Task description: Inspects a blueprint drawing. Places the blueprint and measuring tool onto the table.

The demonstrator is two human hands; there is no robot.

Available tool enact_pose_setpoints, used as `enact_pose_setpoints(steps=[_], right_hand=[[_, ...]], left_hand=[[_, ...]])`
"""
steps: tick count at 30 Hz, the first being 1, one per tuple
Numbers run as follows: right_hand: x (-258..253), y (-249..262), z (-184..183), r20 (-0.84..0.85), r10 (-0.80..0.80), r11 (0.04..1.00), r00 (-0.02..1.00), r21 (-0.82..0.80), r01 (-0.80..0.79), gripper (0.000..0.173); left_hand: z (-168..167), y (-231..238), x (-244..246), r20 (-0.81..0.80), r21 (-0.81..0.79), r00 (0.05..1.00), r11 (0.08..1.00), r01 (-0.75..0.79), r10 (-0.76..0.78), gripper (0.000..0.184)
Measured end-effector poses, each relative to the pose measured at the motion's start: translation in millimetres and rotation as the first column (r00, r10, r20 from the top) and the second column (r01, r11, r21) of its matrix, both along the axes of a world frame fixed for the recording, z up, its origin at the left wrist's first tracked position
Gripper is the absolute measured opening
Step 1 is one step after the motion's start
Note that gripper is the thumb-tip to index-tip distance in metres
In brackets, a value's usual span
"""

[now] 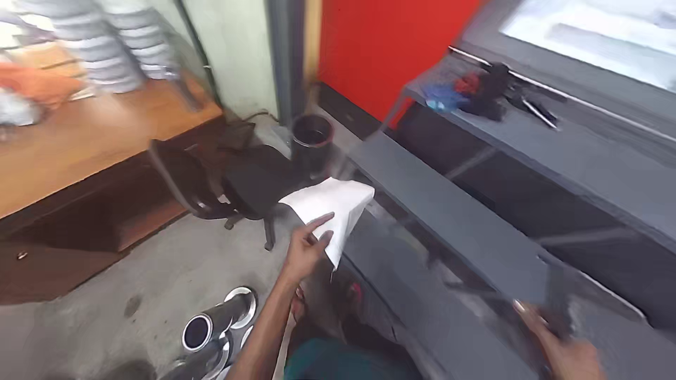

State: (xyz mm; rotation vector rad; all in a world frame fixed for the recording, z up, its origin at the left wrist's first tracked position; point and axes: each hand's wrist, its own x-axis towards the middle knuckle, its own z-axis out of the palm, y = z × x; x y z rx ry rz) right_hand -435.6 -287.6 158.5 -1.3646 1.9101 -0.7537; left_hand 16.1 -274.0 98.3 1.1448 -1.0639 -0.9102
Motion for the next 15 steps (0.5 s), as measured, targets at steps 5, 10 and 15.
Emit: enact_pose_setpoints(steps=[5,10,15], right_hand=[[-3.1,17.3,-35.0,0.465,0.087,0.995,0.881,-0.077,-0.057,0.032],[-27.2,11.6,-37.9,0.565,0.148,0.989,0.811,-0.097,-0.113,0.032],[-76.7,24.2,-22.0,0.779,0.275,0.958,0.563,-0.272,-0.091,0.058]], left_hand=[[47.4,-4.9,-82.1,-0.292,-0.298,0.953,0.955,-0.009,-0.082,0.042],[26.9,7.5,-169.1,-0.312,-0.194,0.95,0.98,-0.053,-0.011,0.049],[42.5,41.0,-252.2,-0.076,-0.264,0.995,0.961,-0.076,0.058,0.049]])
